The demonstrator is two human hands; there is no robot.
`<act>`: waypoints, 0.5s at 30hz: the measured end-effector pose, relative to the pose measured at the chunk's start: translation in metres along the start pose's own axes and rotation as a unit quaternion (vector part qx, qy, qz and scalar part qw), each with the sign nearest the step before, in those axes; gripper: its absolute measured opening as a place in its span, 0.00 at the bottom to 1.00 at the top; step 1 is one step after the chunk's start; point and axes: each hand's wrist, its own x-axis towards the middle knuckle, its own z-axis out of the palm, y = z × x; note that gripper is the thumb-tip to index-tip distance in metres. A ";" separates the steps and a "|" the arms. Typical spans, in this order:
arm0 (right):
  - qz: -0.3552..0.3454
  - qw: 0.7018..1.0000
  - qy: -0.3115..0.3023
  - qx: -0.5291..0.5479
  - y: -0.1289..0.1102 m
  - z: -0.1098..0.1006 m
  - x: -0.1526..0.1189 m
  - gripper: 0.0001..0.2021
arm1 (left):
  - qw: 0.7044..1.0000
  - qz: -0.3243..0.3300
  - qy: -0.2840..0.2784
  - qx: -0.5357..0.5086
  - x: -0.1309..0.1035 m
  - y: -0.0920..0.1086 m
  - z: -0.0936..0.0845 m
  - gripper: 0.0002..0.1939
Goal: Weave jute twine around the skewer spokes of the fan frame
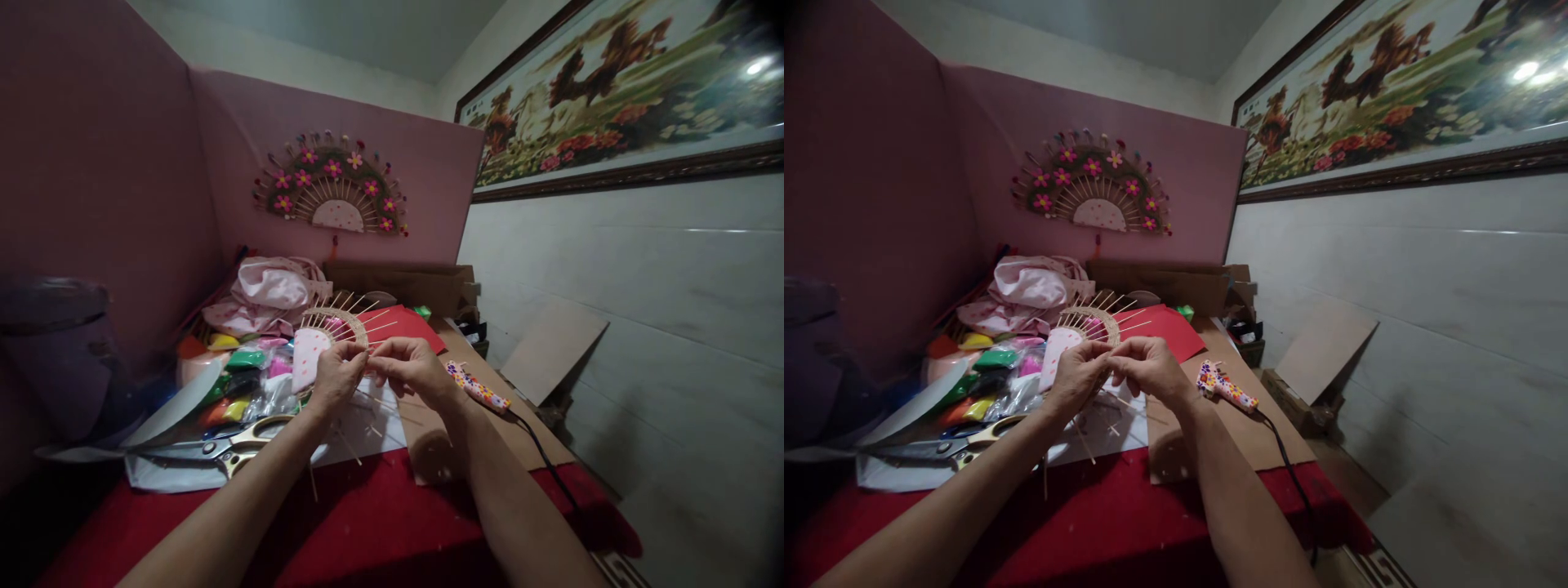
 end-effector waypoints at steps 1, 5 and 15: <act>-0.015 0.997 0.056 -0.051 0.004 0.002 0.003 0.06 | 1.000 -0.003 -0.005 -0.001 0.000 -0.001 0.000 0.10; -0.081 0.901 0.200 -0.375 0.015 0.008 0.007 0.03 | 1.000 -0.001 -0.018 0.011 0.000 -0.005 0.001 0.10; -0.094 0.830 0.192 -0.514 0.019 0.010 0.006 0.05 | 0.998 0.021 -0.032 0.045 0.000 -0.009 0.000 0.09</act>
